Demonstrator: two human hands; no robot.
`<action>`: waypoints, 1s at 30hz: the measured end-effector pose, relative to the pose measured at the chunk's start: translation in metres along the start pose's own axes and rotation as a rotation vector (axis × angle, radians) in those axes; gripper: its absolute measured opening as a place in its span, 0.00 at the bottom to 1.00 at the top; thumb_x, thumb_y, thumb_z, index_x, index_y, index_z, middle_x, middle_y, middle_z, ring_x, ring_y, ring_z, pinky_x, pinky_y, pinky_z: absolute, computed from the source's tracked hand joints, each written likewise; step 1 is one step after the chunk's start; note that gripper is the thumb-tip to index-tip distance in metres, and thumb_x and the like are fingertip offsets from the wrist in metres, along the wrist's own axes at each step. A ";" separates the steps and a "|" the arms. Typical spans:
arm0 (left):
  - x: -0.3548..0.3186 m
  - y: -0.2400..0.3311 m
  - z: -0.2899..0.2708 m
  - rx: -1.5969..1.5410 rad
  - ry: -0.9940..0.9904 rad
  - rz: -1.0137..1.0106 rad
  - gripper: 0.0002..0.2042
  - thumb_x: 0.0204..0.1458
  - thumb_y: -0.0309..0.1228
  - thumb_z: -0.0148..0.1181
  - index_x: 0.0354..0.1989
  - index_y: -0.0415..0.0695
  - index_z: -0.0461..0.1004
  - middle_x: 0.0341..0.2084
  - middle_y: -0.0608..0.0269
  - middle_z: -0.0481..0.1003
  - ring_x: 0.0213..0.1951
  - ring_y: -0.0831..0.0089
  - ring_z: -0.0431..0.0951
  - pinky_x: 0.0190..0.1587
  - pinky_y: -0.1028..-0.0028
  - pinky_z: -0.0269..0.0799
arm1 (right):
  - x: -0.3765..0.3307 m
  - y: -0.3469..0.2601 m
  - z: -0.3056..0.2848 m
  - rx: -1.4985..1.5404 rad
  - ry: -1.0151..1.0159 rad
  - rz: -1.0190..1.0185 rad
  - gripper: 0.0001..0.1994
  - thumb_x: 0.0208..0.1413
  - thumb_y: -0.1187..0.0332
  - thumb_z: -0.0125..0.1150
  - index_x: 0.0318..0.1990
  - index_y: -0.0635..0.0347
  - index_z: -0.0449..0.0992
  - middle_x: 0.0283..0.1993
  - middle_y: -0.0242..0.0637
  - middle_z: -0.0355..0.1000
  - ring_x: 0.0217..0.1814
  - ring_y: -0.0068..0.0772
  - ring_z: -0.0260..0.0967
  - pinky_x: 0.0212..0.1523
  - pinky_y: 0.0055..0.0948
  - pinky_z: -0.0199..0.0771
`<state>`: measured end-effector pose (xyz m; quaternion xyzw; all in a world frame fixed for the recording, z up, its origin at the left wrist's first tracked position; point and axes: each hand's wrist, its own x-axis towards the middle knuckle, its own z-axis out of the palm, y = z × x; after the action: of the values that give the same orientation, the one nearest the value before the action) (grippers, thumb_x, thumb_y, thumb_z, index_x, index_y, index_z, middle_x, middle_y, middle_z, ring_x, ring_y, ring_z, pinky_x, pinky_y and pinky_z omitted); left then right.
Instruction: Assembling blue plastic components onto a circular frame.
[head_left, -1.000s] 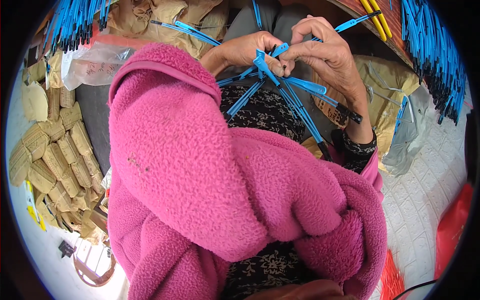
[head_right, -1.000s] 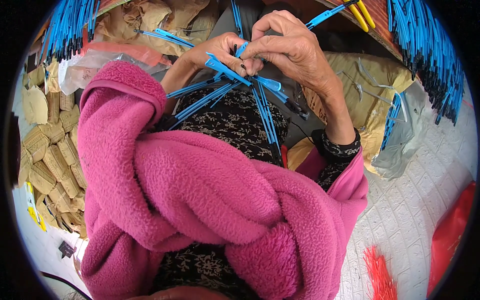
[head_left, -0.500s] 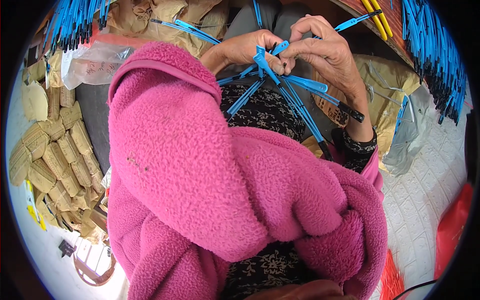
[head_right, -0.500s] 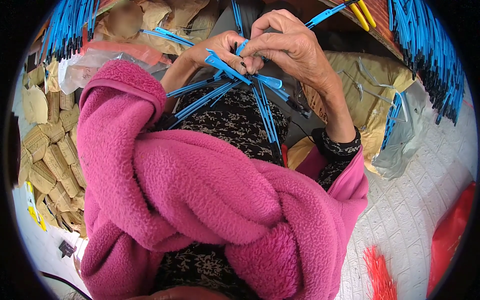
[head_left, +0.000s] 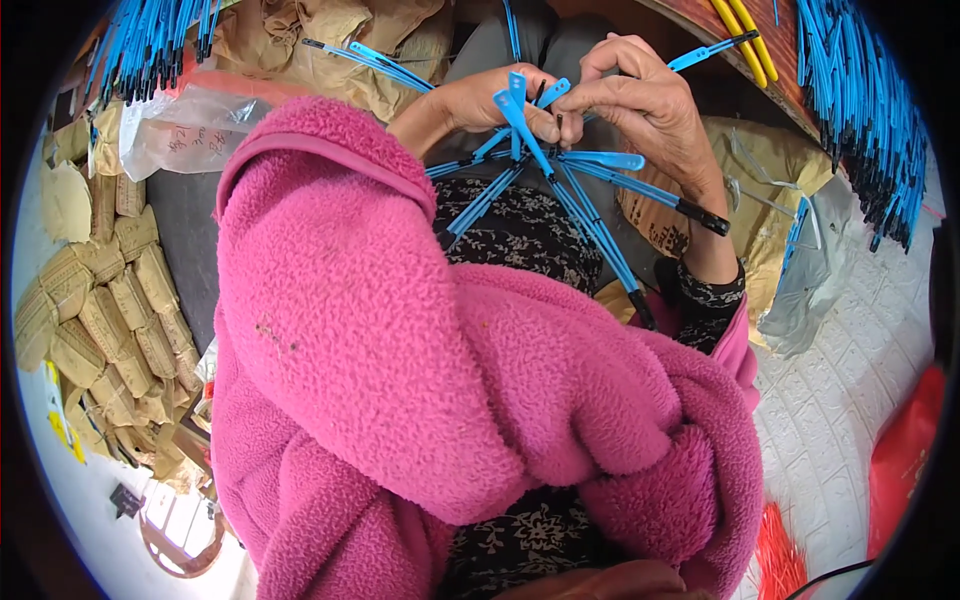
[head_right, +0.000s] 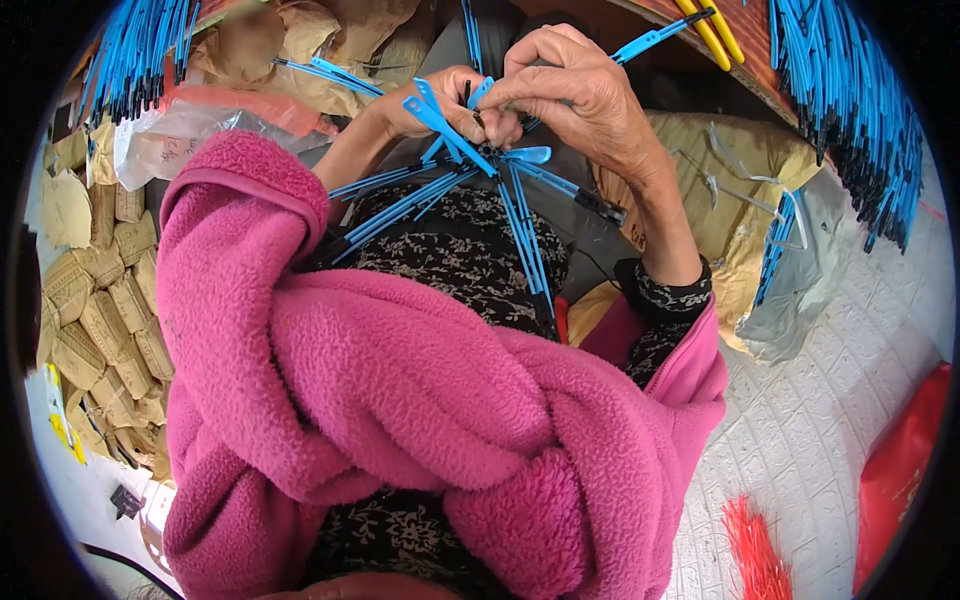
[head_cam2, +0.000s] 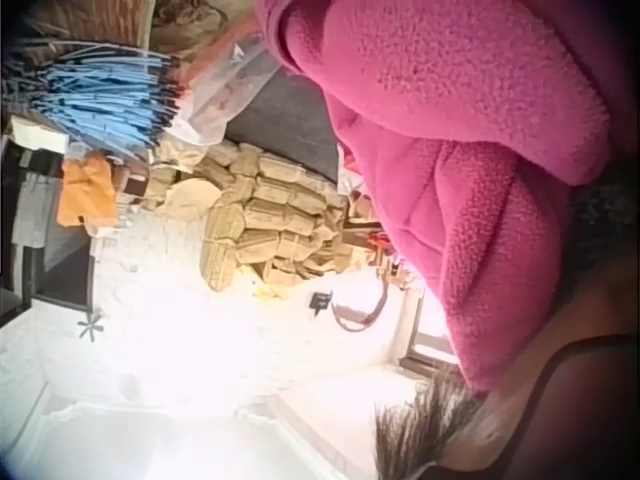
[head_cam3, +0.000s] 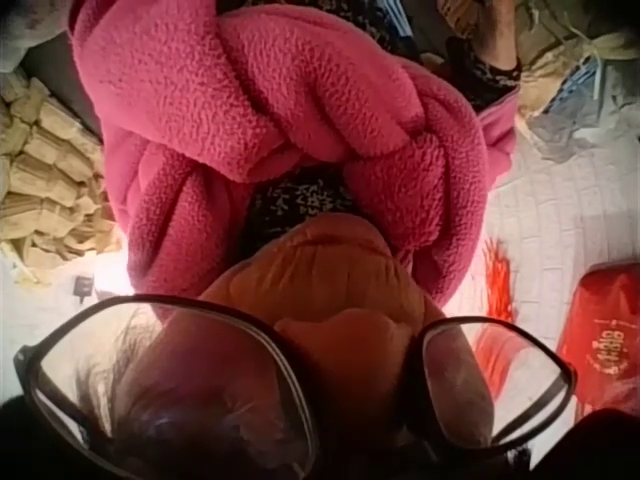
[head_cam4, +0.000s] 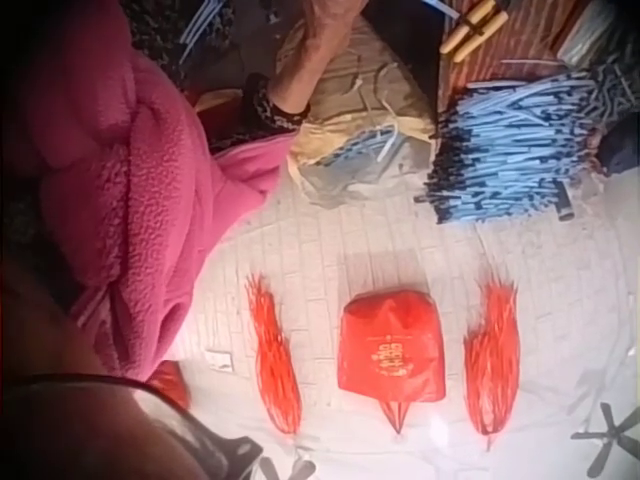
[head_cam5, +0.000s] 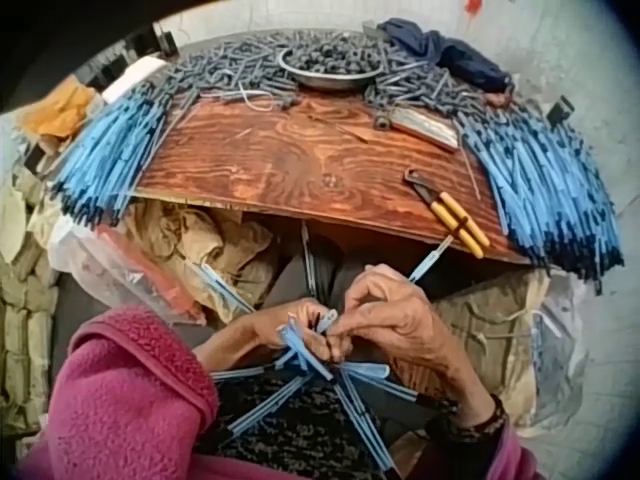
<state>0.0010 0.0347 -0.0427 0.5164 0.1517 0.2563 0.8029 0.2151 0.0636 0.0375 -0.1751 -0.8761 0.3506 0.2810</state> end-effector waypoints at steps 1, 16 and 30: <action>0.000 -0.001 0.000 -0.064 0.017 -0.014 0.12 0.45 0.32 0.70 0.35 0.40 0.78 0.32 0.63 0.77 0.38 0.74 0.76 0.43 0.75 0.72 | -0.001 0.000 0.001 0.029 0.010 0.027 0.10 0.45 0.74 0.65 0.37 0.55 0.82 0.35 0.32 0.69 0.42 0.32 0.66 0.47 0.31 0.65; -0.005 -0.003 0.006 -0.343 0.206 -0.015 0.13 0.46 0.34 0.70 0.34 0.41 0.75 0.32 0.58 0.77 0.38 0.67 0.78 0.42 0.71 0.76 | -0.022 -0.040 -0.015 -0.294 0.237 0.272 0.11 0.48 0.77 0.63 0.41 0.61 0.81 0.37 0.33 0.70 0.42 0.26 0.66 0.44 0.22 0.65; 0.020 0.013 -0.009 -0.232 0.493 0.025 0.12 0.48 0.33 0.69 0.35 0.40 0.76 0.29 0.62 0.77 0.31 0.76 0.79 0.36 0.79 0.76 | 0.001 -0.147 0.032 -0.432 0.873 0.431 0.13 0.46 0.80 0.67 0.41 0.63 0.79 0.25 0.27 0.65 0.25 0.16 0.61 0.23 0.16 0.58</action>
<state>0.0098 0.0577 -0.0341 0.3448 0.3057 0.3997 0.7924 0.1784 -0.0543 0.1236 -0.5344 -0.6741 0.1067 0.4986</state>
